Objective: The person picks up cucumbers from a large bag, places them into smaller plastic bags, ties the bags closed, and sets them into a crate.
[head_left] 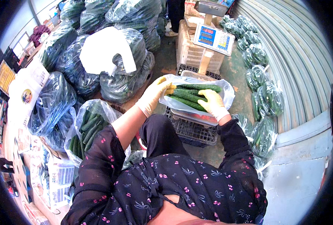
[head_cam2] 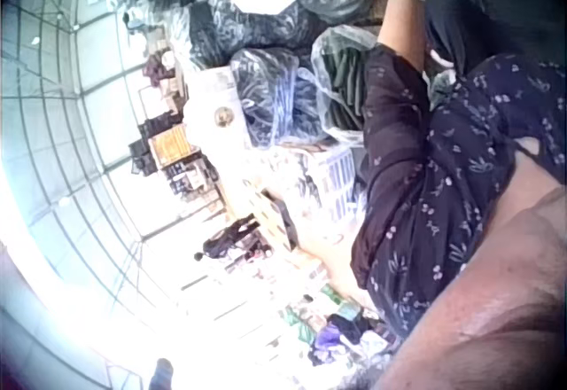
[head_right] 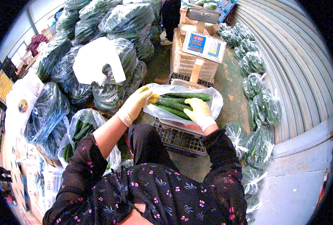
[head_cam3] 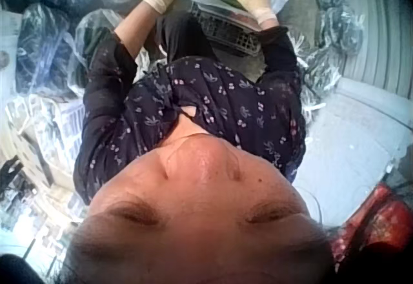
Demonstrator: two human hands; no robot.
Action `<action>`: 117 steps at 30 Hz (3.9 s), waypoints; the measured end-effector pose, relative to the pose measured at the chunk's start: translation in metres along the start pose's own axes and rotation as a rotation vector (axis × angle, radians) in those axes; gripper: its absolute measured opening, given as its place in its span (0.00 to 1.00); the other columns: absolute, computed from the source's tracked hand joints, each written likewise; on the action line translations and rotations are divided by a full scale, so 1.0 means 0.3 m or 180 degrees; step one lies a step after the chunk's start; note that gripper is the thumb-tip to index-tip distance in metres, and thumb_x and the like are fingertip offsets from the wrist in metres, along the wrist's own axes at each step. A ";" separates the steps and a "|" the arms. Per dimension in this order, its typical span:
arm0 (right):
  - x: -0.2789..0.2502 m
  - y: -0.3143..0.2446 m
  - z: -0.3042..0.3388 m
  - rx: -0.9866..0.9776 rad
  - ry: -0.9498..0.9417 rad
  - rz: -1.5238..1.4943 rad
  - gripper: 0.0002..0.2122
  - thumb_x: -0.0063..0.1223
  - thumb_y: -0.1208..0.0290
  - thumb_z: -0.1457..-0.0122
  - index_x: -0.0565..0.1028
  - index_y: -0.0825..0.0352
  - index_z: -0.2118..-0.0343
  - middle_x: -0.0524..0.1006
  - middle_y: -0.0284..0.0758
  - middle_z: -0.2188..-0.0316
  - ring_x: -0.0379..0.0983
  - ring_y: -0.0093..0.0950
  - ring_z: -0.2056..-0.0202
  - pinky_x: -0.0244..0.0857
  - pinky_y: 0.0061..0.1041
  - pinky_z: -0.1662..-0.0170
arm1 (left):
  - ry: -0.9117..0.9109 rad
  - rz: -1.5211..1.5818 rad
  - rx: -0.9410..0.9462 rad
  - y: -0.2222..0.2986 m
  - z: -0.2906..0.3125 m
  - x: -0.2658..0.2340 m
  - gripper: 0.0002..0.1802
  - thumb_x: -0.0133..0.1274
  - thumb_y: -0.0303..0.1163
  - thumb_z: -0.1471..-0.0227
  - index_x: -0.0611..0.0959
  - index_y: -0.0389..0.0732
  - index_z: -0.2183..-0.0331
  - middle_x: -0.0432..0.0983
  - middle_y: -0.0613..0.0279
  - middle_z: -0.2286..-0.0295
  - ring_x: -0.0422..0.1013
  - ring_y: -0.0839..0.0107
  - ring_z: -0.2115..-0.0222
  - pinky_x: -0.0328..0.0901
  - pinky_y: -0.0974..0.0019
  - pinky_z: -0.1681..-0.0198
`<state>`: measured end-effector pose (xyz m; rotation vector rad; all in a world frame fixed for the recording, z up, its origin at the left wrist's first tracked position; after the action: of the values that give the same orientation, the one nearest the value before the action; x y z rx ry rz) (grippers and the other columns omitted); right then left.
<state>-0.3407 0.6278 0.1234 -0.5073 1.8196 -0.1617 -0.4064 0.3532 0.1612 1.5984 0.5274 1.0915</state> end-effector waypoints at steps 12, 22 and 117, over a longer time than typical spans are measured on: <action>0.011 0.002 -0.107 -0.0085 -0.0130 0.0510 0.20 0.62 0.65 0.55 0.77 0.62 0.56 0.78 0.41 0.60 0.73 0.42 0.55 0.67 0.38 0.50 | 0.0762 -0.1496 0.0469 -0.009 0.037 0.031 0.38 0.61 0.41 0.48 0.67 0.31 0.43 0.75 0.54 0.56 0.71 0.70 0.57 0.64 0.67 0.51; -0.033 0.054 -0.169 0.1020 -0.0895 0.1121 0.23 0.63 0.65 0.58 0.77 0.56 0.53 0.79 0.40 0.57 0.75 0.41 0.54 0.69 0.38 0.51 | 0.1145 -0.2696 0.0527 0.027 0.052 0.037 0.29 0.62 0.40 0.53 0.76 0.34 0.51 0.80 0.50 0.65 0.76 0.66 0.64 0.68 0.66 0.57; -0.414 -0.220 0.263 0.0009 0.1221 -0.3042 0.22 0.58 0.79 0.49 0.70 0.71 0.49 0.71 0.37 0.55 0.68 0.28 0.55 0.62 0.29 0.47 | 0.0966 -0.2994 0.1439 0.064 0.340 0.023 0.42 0.61 0.47 0.58 0.69 0.32 0.46 0.68 0.40 0.49 0.64 0.47 0.46 0.59 0.55 0.41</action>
<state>-0.2215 0.6322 0.2321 -1.3887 1.7915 -0.9605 -0.3196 0.2995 0.1816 1.2764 1.6200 0.4894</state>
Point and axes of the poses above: each hand's wrist, its own z-axis away from the middle knuckle, its own x-axis out of the palm, y = z × x, the point moved 1 cm from there along -z, towards the middle knuckle
